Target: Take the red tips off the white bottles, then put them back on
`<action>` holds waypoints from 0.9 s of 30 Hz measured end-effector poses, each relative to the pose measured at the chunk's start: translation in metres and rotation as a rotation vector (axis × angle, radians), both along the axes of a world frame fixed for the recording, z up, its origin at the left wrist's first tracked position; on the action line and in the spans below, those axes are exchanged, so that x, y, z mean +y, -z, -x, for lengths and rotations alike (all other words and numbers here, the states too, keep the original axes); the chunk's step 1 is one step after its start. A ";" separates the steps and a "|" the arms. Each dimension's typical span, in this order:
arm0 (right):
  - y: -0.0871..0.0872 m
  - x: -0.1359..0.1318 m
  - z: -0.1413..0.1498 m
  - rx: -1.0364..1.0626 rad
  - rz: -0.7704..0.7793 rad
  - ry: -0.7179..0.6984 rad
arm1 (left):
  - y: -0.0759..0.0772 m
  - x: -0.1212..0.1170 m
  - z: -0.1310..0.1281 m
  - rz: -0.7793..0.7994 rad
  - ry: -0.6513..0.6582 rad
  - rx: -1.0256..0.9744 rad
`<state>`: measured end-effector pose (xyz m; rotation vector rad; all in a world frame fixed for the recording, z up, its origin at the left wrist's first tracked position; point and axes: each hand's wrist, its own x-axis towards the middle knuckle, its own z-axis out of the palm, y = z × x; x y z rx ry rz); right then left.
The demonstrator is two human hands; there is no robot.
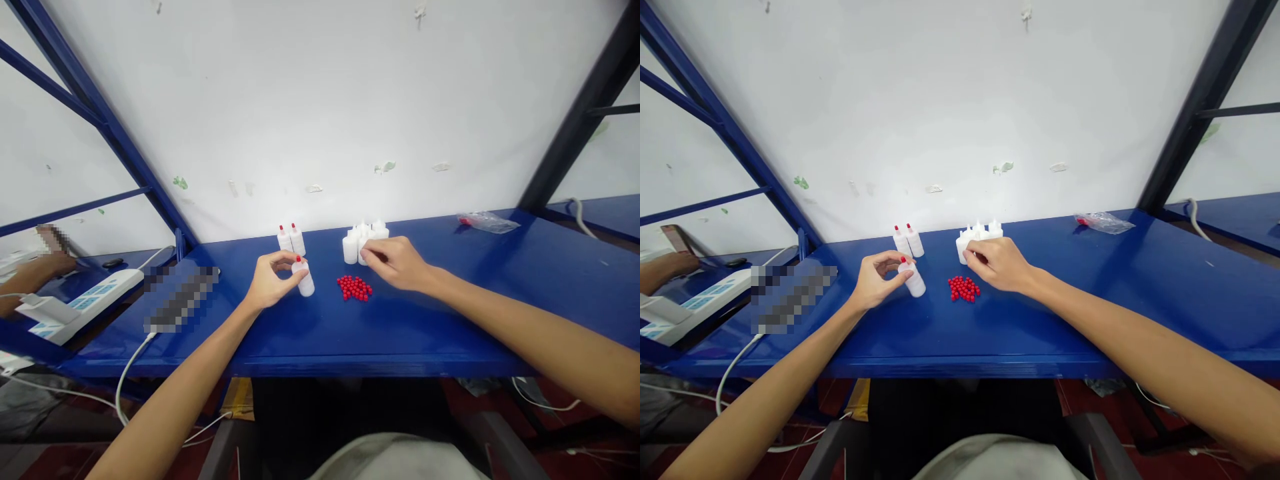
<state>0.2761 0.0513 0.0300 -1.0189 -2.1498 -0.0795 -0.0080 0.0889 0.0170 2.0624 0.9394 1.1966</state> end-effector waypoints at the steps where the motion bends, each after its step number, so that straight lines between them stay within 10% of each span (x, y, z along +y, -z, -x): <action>1: 0.001 -0.002 0.002 -0.011 -0.001 -0.044 | 0.001 -0.007 -0.002 -0.013 0.000 0.007; 12: -0.007 -0.031 0.031 -0.183 -0.054 -0.239 | 0.003 -0.094 -0.025 -0.008 0.067 0.362; 16: -0.003 -0.042 0.042 -0.269 -0.035 -0.346 | 0.005 -0.094 -0.025 -0.043 0.166 0.351; 27: 0.004 -0.049 0.045 -0.482 -0.608 -0.306 | 0.006 -0.090 -0.022 -0.041 0.348 0.412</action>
